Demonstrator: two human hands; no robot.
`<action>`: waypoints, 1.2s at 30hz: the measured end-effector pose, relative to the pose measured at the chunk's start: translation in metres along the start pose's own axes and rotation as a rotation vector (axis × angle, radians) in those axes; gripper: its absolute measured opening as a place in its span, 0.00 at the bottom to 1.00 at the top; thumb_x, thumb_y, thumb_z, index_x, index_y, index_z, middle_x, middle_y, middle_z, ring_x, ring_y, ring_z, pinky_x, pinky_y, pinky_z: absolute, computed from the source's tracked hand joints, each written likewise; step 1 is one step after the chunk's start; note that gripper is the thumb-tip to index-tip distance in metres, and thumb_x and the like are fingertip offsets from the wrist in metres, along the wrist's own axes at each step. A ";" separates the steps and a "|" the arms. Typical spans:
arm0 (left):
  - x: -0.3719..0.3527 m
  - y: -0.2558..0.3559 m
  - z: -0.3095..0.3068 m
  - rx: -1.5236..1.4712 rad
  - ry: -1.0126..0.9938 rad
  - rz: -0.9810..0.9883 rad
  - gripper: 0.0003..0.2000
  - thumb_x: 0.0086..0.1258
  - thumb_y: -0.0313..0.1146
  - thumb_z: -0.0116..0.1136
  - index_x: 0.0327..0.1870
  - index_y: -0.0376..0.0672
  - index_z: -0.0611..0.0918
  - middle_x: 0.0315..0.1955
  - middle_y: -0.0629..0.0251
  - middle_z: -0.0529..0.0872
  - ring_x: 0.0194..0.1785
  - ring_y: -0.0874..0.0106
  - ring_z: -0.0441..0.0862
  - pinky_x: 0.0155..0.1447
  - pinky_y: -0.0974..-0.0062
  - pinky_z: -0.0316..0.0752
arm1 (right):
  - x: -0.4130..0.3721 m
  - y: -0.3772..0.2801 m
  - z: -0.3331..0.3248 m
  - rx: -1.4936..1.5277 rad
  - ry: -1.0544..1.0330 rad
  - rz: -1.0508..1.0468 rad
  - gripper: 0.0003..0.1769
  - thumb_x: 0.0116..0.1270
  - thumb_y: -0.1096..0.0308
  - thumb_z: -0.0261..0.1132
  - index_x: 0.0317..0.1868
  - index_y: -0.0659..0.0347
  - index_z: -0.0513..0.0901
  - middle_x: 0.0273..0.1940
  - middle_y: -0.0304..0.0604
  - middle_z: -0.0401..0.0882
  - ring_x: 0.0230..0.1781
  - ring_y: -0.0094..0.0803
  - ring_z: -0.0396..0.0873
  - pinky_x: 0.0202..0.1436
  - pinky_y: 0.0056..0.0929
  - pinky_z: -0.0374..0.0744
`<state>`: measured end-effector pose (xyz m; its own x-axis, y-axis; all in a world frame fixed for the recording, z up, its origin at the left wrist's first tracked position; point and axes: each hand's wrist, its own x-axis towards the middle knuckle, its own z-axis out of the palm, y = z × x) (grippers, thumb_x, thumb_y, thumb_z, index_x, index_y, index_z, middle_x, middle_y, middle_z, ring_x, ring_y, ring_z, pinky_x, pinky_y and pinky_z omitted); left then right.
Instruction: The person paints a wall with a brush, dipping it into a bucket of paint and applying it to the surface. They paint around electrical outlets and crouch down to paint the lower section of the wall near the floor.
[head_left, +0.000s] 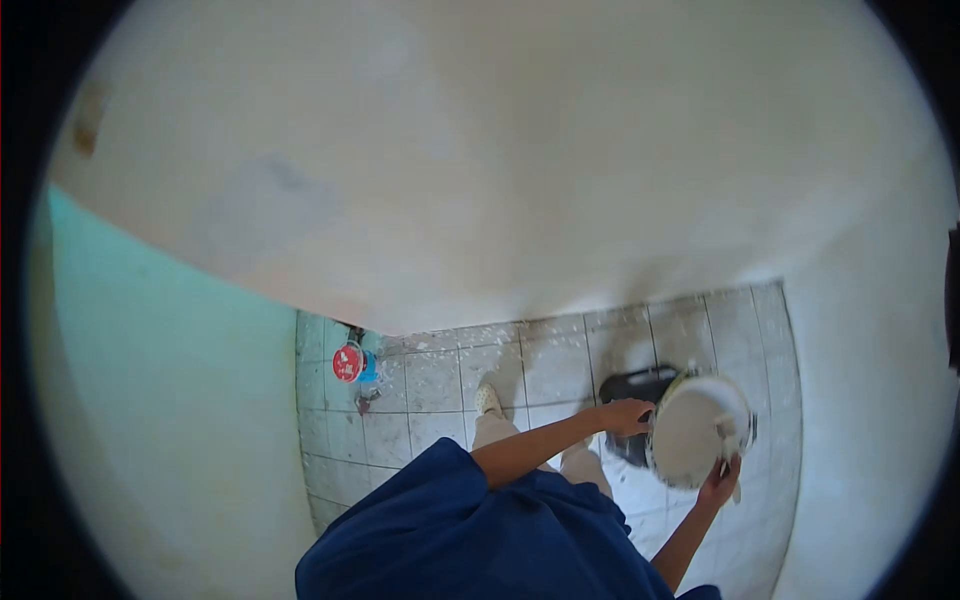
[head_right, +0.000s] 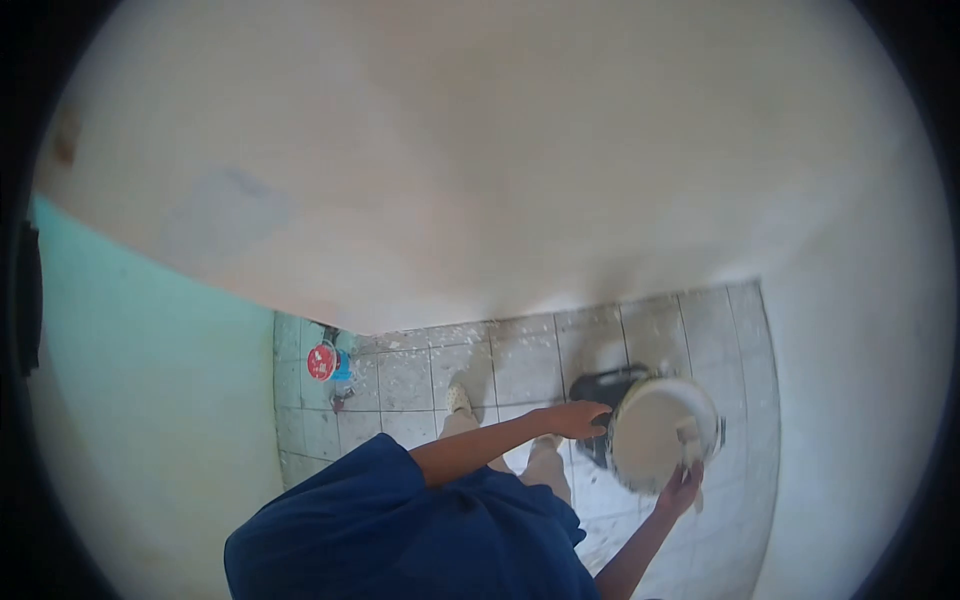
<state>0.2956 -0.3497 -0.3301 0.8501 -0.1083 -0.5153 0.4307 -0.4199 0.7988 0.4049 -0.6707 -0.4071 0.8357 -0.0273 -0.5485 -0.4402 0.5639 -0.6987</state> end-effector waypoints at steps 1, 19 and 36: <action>-0.013 -0.012 -0.013 -0.031 0.144 0.100 0.27 0.66 0.46 0.54 0.60 0.36 0.71 0.57 0.46 0.75 0.59 0.52 0.73 0.64 0.62 0.66 | -0.018 -0.009 0.037 0.036 -0.056 0.006 0.20 0.64 0.67 0.65 0.55 0.62 0.73 0.55 0.42 0.71 0.54 0.31 0.71 0.56 0.27 0.75; -0.391 -0.103 -0.294 -0.612 1.178 0.231 0.19 0.70 0.38 0.52 0.57 0.38 0.74 0.52 0.59 0.79 0.55 0.67 0.77 0.56 0.68 0.73 | -0.411 0.206 0.553 0.314 -0.534 -0.108 0.13 0.61 0.75 0.67 0.34 0.56 0.68 0.37 0.37 0.73 0.43 0.29 0.77 0.42 0.30 0.83; -0.447 -0.125 -0.332 -0.592 1.007 0.252 0.16 0.71 0.33 0.51 0.56 0.37 0.74 0.51 0.59 0.80 0.54 0.68 0.78 0.55 0.71 0.72 | -0.459 0.273 0.601 0.420 -0.369 -0.321 0.16 0.60 0.74 0.67 0.32 0.58 0.64 0.34 0.41 0.72 0.38 0.28 0.77 0.44 0.35 0.84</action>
<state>-0.0372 0.0506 -0.0968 0.6721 0.7380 -0.0598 0.0662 0.0205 0.9976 0.0988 -0.0081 -0.0700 0.9954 -0.0054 -0.0959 -0.0456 0.8522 -0.5213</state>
